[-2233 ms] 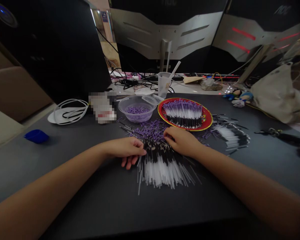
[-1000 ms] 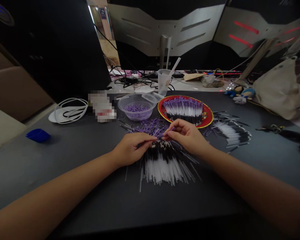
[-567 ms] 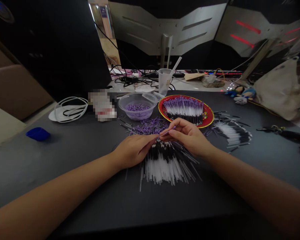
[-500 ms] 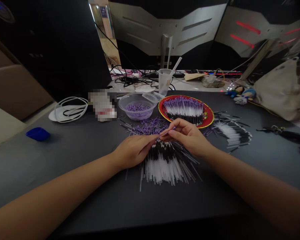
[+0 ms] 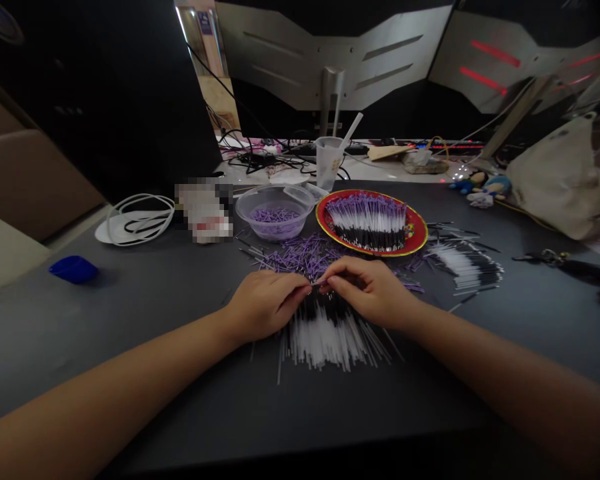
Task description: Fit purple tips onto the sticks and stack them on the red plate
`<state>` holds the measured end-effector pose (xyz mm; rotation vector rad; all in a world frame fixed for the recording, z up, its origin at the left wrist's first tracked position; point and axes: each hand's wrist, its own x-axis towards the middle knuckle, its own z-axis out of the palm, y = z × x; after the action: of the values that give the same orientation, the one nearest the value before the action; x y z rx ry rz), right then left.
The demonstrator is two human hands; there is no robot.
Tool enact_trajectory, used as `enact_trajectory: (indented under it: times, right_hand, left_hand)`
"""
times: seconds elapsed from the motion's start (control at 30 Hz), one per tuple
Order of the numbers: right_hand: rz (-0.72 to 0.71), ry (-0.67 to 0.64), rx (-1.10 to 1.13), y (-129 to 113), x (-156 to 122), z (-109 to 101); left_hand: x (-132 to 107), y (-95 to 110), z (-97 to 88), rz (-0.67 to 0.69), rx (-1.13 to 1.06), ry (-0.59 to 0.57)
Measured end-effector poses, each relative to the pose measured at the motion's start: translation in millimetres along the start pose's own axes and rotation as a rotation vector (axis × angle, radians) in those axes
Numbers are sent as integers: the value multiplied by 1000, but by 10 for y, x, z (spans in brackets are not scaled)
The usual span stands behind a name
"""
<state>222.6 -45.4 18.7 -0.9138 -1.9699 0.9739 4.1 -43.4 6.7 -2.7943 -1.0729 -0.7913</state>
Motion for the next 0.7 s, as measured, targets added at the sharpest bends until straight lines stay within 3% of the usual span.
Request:
enact_trajectory:
  times: [0.2, 0.33, 0.47, 0.7]
  right_hand:
    - [-179, -37, -295, -49, -15, -62]
    - [-214, -55, -381, -56, -22, -65]
    - [-175, -50, -355, -47, -30, -28]
    - [-13, -62, -172, 35, 27, -84]
  left_hand:
    - [-6, 25, -15, 86, 139, -88]
    - [-12, 59, -2, 124, 167, -35]
    - [-2, 72, 17, 130, 165, 39]
    - [58, -46, -4, 40, 116, 15]
